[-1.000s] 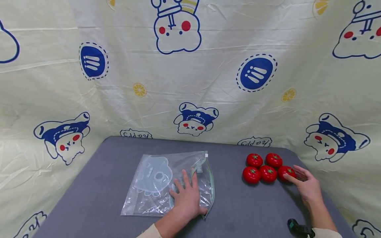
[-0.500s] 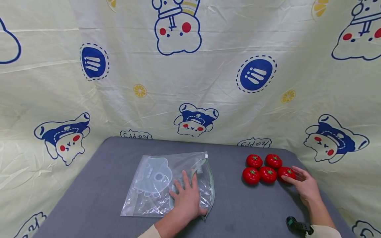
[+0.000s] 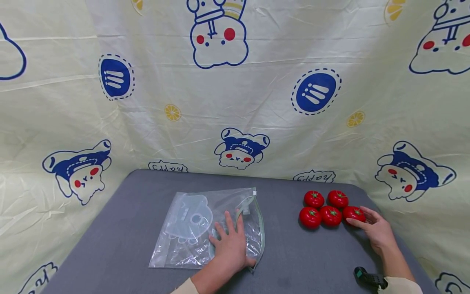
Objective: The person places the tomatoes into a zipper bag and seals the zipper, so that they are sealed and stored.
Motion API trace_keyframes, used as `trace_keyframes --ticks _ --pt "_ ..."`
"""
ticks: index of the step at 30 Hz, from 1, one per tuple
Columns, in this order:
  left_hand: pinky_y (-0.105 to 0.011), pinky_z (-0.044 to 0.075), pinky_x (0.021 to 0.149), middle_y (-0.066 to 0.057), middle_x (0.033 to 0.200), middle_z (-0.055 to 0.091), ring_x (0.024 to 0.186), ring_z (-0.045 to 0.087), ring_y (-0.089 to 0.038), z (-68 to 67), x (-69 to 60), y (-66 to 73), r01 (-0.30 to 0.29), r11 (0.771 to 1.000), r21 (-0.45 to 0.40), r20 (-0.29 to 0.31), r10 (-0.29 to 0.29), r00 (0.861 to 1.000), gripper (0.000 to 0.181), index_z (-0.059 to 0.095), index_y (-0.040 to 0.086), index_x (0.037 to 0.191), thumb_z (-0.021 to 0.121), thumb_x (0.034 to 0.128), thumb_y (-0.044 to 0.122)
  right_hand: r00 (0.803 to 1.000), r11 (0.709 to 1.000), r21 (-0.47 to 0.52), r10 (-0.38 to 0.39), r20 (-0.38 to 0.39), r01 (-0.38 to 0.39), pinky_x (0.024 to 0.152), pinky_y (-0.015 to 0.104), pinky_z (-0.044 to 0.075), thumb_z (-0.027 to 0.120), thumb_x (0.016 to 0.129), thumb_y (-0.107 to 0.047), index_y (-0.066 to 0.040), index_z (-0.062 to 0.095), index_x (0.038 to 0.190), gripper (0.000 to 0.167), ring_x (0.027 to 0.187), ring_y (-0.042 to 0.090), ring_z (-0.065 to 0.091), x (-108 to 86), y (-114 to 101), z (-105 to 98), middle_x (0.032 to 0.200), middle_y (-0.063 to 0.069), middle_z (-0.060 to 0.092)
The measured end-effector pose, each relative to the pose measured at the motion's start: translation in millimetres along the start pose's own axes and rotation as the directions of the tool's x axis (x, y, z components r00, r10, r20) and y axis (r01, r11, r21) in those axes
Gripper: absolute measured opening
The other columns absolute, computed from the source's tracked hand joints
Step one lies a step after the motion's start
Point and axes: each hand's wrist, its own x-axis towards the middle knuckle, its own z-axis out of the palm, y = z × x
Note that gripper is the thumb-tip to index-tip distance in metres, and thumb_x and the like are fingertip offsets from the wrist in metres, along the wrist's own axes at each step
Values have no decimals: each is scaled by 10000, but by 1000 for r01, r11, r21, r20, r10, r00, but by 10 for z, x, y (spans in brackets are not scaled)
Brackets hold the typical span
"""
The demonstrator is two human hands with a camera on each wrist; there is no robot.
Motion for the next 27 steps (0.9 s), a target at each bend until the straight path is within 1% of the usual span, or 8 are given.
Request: trace_keyframes --ticks 2,8,14,20,21,27 --pt "-799 380 1015 -275 1676 179 1421 325 -630 1 -1 -1 1 1000 5 0 -1 1000 1453 196 144 1629 1001 489 549 1000 1000 -6 1 5 -1 1219 642 251 798 887 -417 -84 176 1638 1030 1534 493 160 -3 -1 2 1689 277 126" --pt "-799 379 1015 -275 1674 186 1420 328 -630 22 -2 -8 1 1000 8 -2 -1 1000 1439 209 142 1623 999 493 550 1000 1000 -30 4 10 -4 1210 643 270 794 877 -462 -70 169 1635 1058 1509 496 183 -12 -1 1 1676 301 141" --pt "-796 379 1019 -268 1676 185 1424 325 -626 45 4 -14 4 1000 11 0 -4 1000 1434 213 147 1622 997 493 555 1000 999 -40 2 16 -1 1199 656 273 802 865 -472 -58 179 1630 1071 1506 510 184 -29 17 3 1671 309 145" --pt "-799 378 1016 -271 1676 182 1422 325 -629 48 2 -12 3 1000 13 3 -3 1000 1428 213 146 1624 994 501 553 1000 999 -45 5 -1 -5 1194 660 280 813 852 -480 -55 200 1627 1075 1505 514 190 -50 10 15 1668 309 160" --pt "-801 378 1014 -273 1676 182 1421 325 -630 45 1 -10 2 1000 13 3 -2 1000 1427 213 145 1624 994 502 553 1000 999 -50 9 -5 -9 1196 654 283 806 862 -468 -64 203 1628 1055 1507 505 196 -54 8 16 1668 304 168" --pt "-802 381 1011 -270 1677 185 1420 329 -627 32 0 -9 0 1000 22 3 -1 1000 1431 211 145 1626 991 502 562 1000 998 -68 9 -20 -10 1180 650 311 801 856 -507 -76 223 1627 1055 1476 493 242 -62 12 2 1650 311 217"
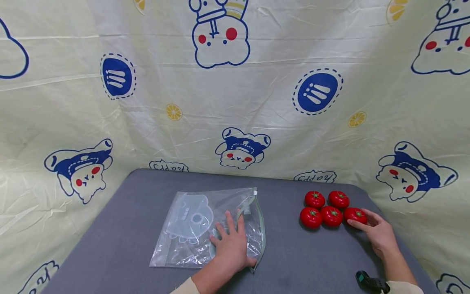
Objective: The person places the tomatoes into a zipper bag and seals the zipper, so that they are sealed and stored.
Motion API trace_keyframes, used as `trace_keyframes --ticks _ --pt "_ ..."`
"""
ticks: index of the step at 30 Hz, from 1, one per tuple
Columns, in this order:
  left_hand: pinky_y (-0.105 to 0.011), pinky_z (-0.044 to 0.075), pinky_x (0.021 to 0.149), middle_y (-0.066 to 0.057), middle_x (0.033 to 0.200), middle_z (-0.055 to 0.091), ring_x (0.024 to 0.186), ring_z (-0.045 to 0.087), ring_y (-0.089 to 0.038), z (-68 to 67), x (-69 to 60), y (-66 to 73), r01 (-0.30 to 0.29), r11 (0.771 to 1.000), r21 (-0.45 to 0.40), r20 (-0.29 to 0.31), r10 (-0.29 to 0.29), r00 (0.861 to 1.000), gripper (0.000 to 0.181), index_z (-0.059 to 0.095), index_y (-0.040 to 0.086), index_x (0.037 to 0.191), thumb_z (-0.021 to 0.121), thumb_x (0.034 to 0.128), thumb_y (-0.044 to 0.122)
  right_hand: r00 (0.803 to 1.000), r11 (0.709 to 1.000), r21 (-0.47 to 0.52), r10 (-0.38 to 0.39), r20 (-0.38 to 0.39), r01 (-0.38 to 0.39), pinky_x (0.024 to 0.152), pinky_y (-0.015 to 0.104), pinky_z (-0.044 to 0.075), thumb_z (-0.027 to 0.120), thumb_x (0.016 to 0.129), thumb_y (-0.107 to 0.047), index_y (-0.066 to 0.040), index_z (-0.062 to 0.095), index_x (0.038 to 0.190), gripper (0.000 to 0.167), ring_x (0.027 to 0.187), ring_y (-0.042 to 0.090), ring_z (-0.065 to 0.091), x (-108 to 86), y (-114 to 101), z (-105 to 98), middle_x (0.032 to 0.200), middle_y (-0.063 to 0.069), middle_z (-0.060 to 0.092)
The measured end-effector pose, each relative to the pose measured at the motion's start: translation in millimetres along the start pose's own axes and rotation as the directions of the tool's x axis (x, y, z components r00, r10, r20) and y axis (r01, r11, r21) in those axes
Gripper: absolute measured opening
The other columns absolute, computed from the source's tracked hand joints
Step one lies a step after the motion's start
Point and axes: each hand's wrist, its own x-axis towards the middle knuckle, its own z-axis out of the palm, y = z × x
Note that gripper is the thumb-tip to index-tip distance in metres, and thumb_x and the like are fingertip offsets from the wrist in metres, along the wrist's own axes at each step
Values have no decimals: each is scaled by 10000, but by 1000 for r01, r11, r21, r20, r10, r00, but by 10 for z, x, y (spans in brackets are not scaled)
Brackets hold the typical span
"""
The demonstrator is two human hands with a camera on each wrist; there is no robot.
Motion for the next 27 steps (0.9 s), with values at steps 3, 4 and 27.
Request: trace_keyframes --ticks 3,4,27 --pt "-798 386 1009 -271 1675 191 1417 335 -626 -5 -5 1 -3 1000 6 -4 3 1000 1432 211 146 1626 989 501 569 1000 1000 -5 -2 -12 2 1160 640 335 799 845 -537 -76 234 1624 1068 1465 491 260 -6 5 -4 1644 308 234" --pt "-796 387 1010 -270 1677 188 1418 336 -625 -8 -7 2 -4 1000 9 -3 4 1000 1433 206 147 1627 987 504 574 1000 1000 -5 -3 -16 3 1149 633 346 797 846 -542 -78 239 1624 1063 1462 489 265 -12 5 -5 1645 303 237" --pt "-806 380 1007 -276 1672 194 1414 338 -629 6 6 3 -2 1000 0 -8 2 1000 1414 231 145 1618 993 501 558 1000 985 172 27 -10 -25 649 171 583 838 848 -403 -163 239 1639 1021 1493 443 177 -271 -87 -30 1703 210 112"
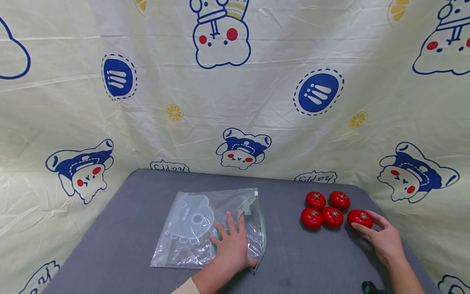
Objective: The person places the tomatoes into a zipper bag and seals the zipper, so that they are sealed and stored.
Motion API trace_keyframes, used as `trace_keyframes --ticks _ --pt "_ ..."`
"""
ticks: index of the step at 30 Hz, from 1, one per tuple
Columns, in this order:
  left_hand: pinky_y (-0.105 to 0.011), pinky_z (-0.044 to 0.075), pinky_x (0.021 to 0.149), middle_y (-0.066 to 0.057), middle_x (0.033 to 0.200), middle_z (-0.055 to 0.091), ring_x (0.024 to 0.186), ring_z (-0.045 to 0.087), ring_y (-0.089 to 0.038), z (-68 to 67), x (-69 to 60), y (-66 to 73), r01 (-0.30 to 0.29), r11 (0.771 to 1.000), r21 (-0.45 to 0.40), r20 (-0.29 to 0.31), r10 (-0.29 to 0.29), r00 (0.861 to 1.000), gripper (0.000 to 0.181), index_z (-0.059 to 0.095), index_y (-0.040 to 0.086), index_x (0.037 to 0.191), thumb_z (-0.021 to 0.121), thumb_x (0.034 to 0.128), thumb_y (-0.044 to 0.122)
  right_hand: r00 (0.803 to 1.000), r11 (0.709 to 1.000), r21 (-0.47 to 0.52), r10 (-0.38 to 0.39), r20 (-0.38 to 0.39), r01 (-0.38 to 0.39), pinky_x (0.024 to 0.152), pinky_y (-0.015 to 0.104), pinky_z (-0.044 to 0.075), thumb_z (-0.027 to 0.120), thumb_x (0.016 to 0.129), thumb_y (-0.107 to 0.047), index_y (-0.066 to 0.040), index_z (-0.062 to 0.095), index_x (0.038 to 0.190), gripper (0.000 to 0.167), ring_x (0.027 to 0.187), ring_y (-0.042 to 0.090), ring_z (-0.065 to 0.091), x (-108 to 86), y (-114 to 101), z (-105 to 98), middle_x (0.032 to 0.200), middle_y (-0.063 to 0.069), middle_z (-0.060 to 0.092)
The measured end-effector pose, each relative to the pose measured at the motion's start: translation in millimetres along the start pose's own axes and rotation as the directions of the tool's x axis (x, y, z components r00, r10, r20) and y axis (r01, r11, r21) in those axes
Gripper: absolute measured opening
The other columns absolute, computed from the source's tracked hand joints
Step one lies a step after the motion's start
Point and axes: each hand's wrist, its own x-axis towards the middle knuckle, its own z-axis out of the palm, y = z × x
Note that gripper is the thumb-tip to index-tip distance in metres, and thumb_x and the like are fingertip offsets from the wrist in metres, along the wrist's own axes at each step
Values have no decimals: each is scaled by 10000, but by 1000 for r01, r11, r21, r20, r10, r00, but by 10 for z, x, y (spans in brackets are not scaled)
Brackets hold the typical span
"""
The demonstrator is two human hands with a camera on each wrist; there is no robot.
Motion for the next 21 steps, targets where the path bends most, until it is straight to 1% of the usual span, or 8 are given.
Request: trace_keyframes --ticks 2,6,13,16,21 --pt "-804 381 1007 -275 1674 191 1416 337 -627 -2 2 0 1 1000 2 3 -1 1000 1416 226 146 1620 992 504 560 1000 1000 12 2 4 -2 640 159 575 840 842 -416 -179 240 1641 1027 1489 439 173 -28 -8 4 1702 203 107" --pt "-800 384 1009 -271 1678 181 1421 333 -622 -17 3 1 3 1000 3 13 -3 1000 1423 210 148 1627 989 510 562 1000 1000 -8 6 -7 -6 630 147 564 824 854 -433 -203 243 1642 1005 1490 438 170 -75 -20 12 1701 189 128" --pt "-798 391 1003 -274 1676 184 1415 340 -623 -16 -3 -1 -3 1000 1 6 3 1000 1439 198 143 1631 989 505 564 1000 999 -42 -1 -15 1 597 69 468 805 846 -510 -217 240 1643 1020 1472 455 265 -174 -25 31 1702 205 145" --pt "-801 390 1000 -276 1674 190 1411 346 -624 -6 -6 -8 -6 1000 -2 -2 6 1000 1443 197 142 1630 992 500 560 1000 999 -49 -5 -9 4 598 61 452 808 826 -542 -223 245 1642 1041 1476 464 270 -225 -28 47 1698 210 157" --pt "-805 387 999 -281 1672 189 1408 346 -629 10 -13 -12 -10 1000 -8 -8 10 1000 1433 208 141 1626 995 500 550 1000 999 -38 0 13 1 616 46 444 813 809 -559 -243 252 1638 1049 1486 437 283 -306 -31 91 1699 183 169"
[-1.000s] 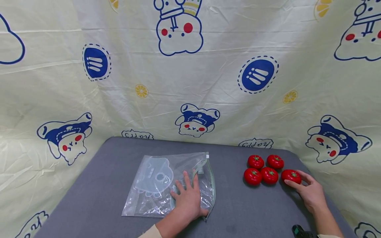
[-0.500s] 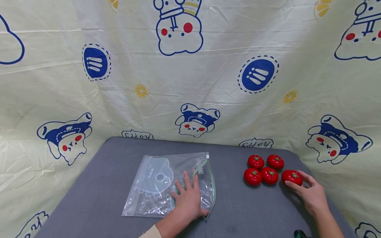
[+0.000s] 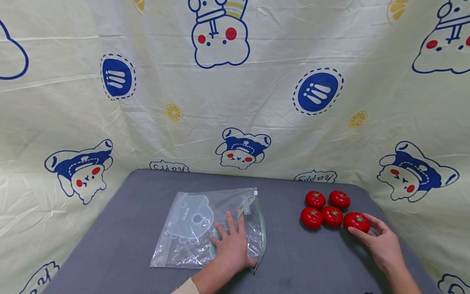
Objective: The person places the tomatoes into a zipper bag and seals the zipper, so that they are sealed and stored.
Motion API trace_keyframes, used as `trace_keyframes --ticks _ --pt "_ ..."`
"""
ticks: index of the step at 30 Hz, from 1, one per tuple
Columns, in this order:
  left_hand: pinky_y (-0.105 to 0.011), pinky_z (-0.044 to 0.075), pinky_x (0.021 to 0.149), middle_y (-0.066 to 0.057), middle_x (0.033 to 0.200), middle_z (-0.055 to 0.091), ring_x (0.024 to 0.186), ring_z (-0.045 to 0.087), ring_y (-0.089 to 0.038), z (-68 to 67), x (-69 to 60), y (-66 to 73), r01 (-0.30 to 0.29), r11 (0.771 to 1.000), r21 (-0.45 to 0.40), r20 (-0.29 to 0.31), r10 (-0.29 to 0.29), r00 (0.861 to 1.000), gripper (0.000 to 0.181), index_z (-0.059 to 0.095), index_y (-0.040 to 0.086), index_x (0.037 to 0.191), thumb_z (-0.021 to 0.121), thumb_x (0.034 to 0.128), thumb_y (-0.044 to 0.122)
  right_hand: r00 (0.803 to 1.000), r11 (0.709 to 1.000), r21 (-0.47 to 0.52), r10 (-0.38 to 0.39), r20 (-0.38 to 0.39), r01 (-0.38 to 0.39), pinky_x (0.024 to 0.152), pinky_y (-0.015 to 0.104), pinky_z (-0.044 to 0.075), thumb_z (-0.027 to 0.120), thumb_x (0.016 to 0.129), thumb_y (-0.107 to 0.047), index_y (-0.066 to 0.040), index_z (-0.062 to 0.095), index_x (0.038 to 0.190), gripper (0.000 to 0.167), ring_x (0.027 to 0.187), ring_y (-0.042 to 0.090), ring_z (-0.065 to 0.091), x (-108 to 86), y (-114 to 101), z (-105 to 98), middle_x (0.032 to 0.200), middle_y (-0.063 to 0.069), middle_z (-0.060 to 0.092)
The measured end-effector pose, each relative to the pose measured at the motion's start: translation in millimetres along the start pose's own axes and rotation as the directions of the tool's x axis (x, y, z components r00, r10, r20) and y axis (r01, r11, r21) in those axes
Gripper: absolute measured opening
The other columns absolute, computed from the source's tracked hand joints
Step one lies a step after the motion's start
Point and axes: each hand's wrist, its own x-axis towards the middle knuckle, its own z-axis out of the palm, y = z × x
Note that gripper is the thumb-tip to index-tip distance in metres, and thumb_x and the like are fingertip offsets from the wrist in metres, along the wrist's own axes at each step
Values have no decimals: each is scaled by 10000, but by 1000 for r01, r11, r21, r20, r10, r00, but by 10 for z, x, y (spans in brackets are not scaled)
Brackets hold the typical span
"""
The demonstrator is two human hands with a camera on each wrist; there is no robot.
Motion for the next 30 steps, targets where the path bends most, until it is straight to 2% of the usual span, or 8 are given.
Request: trace_keyframes --ticks 3,5,9,10,13,16,24,30 --pt "-806 385 999 -283 1670 193 1406 346 -632 3 -4 0 0 1000 -6 -3 0 1000 1423 220 139 1621 998 499 542 1000 1000 -18 1 2 -1 678 96 518 811 802 -572 -255 262 1635 1047 1484 422 304 -37 -8 27 1701 170 185" --pt "-807 385 999 -284 1669 194 1406 344 -633 8 -4 0 0 1000 -7 -3 0 1000 1418 225 139 1619 998 500 539 1000 999 -39 -3 -4 2 851 221 591 811 794 -585 -254 275 1631 1048 1485 419 314 -62 -16 47 1699 167 204" --pt "-806 385 999 -284 1669 191 1408 341 -633 13 -1 1 -1 1000 -3 2 1 1000 1416 223 139 1619 996 504 544 1000 997 -78 -16 -20 14 1122 510 460 803 792 -601 -234 293 1626 1044 1488 433 319 -125 -37 90 1689 174 241" --pt "-806 384 1000 -284 1670 189 1409 340 -633 14 0 0 0 1000 -3 4 0 1000 1417 221 140 1619 995 504 545 1000 997 -79 -17 -26 15 1114 496 475 806 787 -604 -233 302 1624 1045 1484 430 325 -142 -42 101 1684 173 255" --pt "-806 381 1004 -282 1674 180 1413 334 -632 15 6 0 1 1000 -1 10 -1 1000 1422 215 142 1622 993 505 552 999 998 -64 -24 -42 21 920 265 582 819 784 -587 -231 327 1615 1029 1452 406 361 -197 -52 138 1665 171 285" --pt "-807 377 1009 -279 1678 170 1418 328 -630 13 11 -1 3 1000 -2 13 -3 1000 1424 209 146 1624 991 507 559 998 998 -52 -34 -48 31 678 64 476 828 789 -564 -232 340 1610 1012 1395 366 404 -249 -57 174 1644 167 307" --pt "-807 378 1006 -273 1678 177 1419 331 -625 14 11 -2 1 1000 -3 10 -1 1000 1423 215 145 1624 992 505 557 999 1000 3 -24 -39 24 686 44 478 852 777 -533 -229 365 1589 994 1334 279 436 -352 -72 247 1627 132 326" --pt "-806 378 1007 -269 1679 176 1422 332 -619 3 14 2 7 1000 -6 14 -7 1000 1427 212 146 1625 995 504 554 1000 999 27 -18 4 18 676 30 454 856 781 -516 -224 356 1590 995 1459 349 343 -452 -110 319 1658 121 286"
